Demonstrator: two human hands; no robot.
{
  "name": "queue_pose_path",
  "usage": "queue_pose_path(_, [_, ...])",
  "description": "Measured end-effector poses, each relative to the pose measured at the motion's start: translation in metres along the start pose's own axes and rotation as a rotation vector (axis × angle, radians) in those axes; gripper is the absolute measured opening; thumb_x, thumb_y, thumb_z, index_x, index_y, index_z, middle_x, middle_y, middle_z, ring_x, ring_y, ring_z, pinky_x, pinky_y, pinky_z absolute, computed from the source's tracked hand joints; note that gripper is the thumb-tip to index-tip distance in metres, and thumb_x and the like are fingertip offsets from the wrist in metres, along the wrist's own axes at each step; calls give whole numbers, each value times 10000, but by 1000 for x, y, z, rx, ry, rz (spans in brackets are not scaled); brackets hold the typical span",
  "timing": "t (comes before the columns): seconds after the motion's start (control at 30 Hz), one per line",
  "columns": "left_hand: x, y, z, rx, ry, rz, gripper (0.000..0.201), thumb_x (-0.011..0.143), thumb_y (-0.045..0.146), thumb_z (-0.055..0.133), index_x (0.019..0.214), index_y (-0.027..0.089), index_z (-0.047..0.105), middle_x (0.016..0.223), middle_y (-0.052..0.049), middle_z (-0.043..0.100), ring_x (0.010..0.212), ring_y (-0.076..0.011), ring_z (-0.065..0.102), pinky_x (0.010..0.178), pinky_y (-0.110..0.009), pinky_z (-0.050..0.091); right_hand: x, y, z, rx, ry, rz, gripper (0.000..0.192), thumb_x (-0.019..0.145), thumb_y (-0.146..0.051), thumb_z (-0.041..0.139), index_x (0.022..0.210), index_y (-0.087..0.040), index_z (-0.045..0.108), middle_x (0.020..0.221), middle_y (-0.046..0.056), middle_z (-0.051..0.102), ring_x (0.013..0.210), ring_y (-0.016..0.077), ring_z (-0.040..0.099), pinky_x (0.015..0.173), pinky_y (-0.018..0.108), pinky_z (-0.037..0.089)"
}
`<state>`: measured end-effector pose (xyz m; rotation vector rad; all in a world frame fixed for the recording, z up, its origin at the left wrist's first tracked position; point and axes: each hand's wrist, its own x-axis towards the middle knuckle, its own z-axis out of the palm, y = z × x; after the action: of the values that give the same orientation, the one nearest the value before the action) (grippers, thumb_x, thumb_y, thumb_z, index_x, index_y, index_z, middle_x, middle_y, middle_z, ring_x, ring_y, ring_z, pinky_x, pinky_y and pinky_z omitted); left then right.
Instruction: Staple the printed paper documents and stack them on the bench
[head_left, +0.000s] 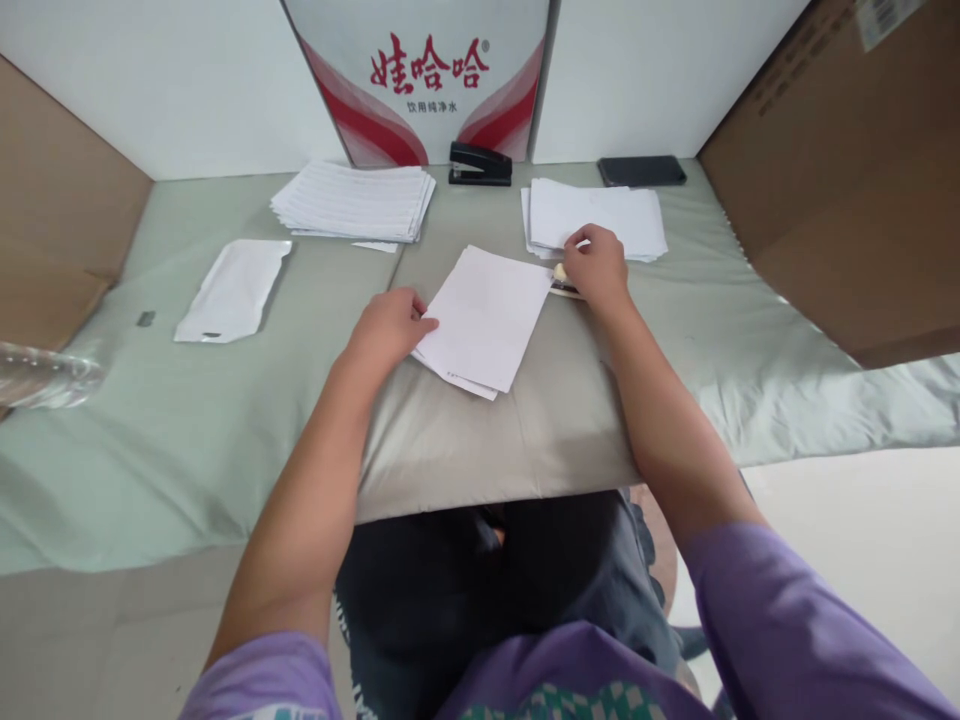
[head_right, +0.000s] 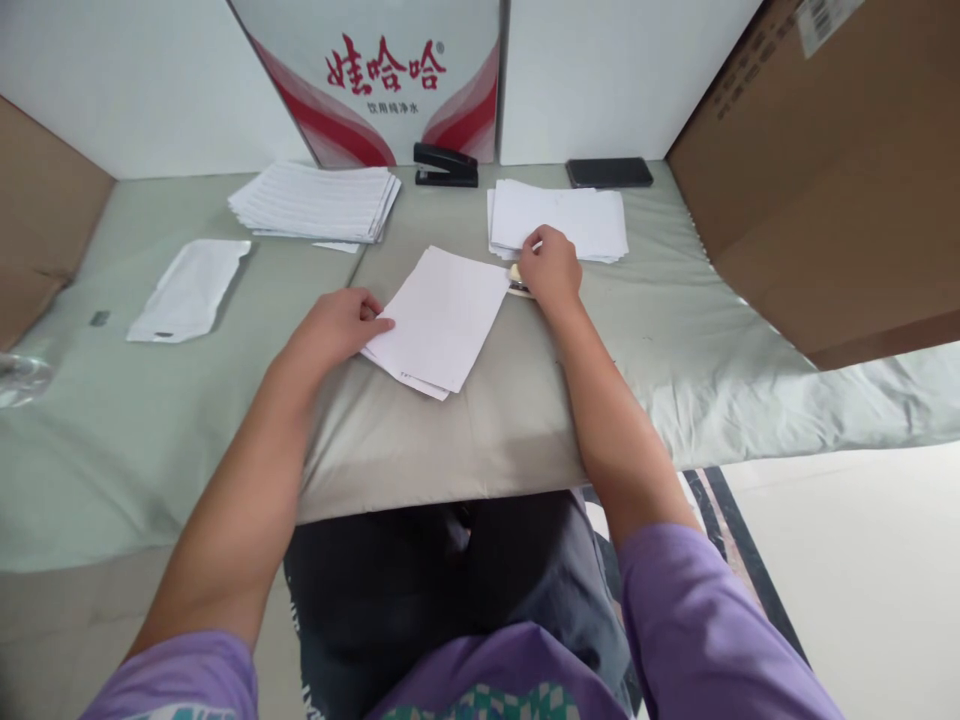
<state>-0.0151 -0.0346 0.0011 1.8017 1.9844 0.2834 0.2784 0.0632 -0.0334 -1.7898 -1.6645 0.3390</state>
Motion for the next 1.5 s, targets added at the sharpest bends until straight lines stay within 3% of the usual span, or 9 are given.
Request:
queue_pose_path(0.17, [-1,-1,-2,41,-18,24,241,837,349,640,1021,195,661,963,-80,702,899,-243,651,794,-343,500,-1,-1,0,-16,8,4,181,927,-324,487,960,-225,635,865,70,639,978,267,601,903,472,488])
queue_pose_path(0.3, [-4,-2,-4,171,22,218,478,850,448,649,1259,205,605,1272,-124,650,1195,-319,594,1008,-441,467,-5,-7,-3,-99,-22,40,239,957,-343,442,1010,-221,640,935,91,662,969,267,610,882,455,488])
queue_pose_path(0.43, [-5,-2,2,237,-199,562,697,832,563,658,1452,286,504,1596,-73,427,1482,-322,361,1205,-481,288,-10,-11,-4,-161,-29,16,323,989,-372,377,1089,-221,644,981,109,673,996,277,608,871,452,485])
queue_pose_path(0.6, [-8,1,8,267,-335,627,823,808,580,667,1541,305,410,1679,-60,288,1547,-313,256,1244,-514,220,-11,-12,-4,-171,-33,8,377,1007,-413,348,1157,-222,636,996,112,677,995,282,608,866,450,482])
queue_pose_path(0.8, [-19,14,2,311,-283,646,689,829,552,655,1458,302,526,1627,-48,400,1515,-321,325,1204,-487,298,-11,-12,-5,-206,-58,19,403,1013,-475,356,1187,-227,621,1043,127,669,1014,292,603,883,467,478])
queue_pose_path(0.97, [-21,15,8,410,-165,784,550,862,549,635,1322,249,630,1484,-89,573,1356,-321,532,1182,-503,309,-12,-12,-5,-185,-34,1,405,1016,-473,341,1160,-228,630,1011,124,673,992,287,608,890,467,478])
queue_pose_path(1.2, [-17,-1,28,395,40,1025,325,995,449,492,956,217,715,1243,-90,731,1129,-256,693,826,-361,548,-13,-13,-5,-171,-34,12,382,1007,-456,348,1133,-249,642,992,112,683,972,289,614,889,465,489])
queue_pose_path(1.37, [-22,-2,32,367,102,1134,292,997,274,431,904,235,706,1052,-39,785,946,-187,735,778,-342,576,-13,-10,-4,-164,-29,2,384,1008,-452,344,1151,-251,638,983,107,684,957,280,618,884,465,491])
queue_pose_path(1.5, [-23,-8,31,331,152,1136,262,969,251,466,939,240,726,1034,-54,788,894,-196,745,739,-351,596,-13,-11,-5,-183,-41,9,350,1008,-424,360,1147,-250,630,990,104,680,969,277,614,888,455,486])
